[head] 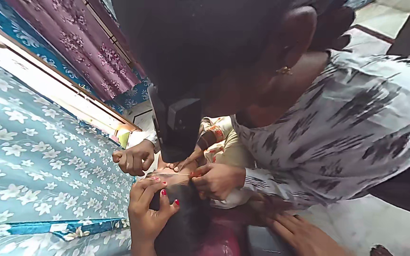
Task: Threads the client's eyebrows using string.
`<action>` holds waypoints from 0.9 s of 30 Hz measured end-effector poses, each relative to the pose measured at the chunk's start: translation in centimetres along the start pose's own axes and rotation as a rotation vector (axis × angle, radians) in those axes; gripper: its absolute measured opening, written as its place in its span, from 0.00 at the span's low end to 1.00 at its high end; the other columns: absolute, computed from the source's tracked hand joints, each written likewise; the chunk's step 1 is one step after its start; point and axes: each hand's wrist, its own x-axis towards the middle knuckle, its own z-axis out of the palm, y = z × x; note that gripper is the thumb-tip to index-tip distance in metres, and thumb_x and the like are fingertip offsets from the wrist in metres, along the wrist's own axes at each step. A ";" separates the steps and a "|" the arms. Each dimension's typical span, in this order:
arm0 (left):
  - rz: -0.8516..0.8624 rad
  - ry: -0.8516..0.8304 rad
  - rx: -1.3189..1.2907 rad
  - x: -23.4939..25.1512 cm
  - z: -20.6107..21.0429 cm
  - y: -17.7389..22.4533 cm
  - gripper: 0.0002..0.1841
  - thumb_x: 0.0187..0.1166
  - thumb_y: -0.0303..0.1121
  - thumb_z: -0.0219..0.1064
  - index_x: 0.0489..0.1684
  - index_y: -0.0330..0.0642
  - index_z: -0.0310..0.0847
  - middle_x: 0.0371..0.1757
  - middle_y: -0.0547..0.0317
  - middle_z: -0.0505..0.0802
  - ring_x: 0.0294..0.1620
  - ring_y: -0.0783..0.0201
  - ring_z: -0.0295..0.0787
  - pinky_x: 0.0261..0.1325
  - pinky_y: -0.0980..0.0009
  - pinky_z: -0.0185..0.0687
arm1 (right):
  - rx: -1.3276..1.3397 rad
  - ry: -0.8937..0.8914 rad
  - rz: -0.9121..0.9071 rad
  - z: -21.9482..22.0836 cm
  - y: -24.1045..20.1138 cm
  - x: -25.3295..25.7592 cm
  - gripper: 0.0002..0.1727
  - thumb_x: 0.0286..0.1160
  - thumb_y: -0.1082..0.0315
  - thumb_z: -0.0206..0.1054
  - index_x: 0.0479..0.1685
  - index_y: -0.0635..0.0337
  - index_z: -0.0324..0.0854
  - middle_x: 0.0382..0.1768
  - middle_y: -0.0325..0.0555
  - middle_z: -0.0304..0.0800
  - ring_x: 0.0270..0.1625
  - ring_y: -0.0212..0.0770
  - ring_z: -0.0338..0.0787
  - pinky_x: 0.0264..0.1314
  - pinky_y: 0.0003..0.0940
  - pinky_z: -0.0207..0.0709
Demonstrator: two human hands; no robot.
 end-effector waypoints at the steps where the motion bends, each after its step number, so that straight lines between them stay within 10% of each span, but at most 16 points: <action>1: -0.002 -0.001 0.000 0.0 0.0 0.0 0.21 0.70 0.55 0.68 0.39 0.46 0.92 0.47 0.55 0.92 0.64 0.68 0.83 0.73 0.76 0.69 | -0.002 0.000 -0.013 -0.1 0.0 0.2 0.44 0.37 0.46 0.86 0.58 0.65 0.83 0.54 0.63 0.91 0.57 0.67 0.92 0.47 0.65 0.83; 27: -0.013 0.007 -0.012 -0.4 -0.3 -0.3 0.21 0.74 0.57 0.66 0.41 0.48 0.90 0.49 0.65 0.91 0.67 0.76 0.80 0.75 0.80 0.69 | -0.037 -0.014 -0.178 -0.1 0.8 1.8 0.36 0.37 0.47 0.84 0.49 0.60 0.84 0.47 0.57 0.92 0.53 0.61 0.93 0.42 0.57 0.85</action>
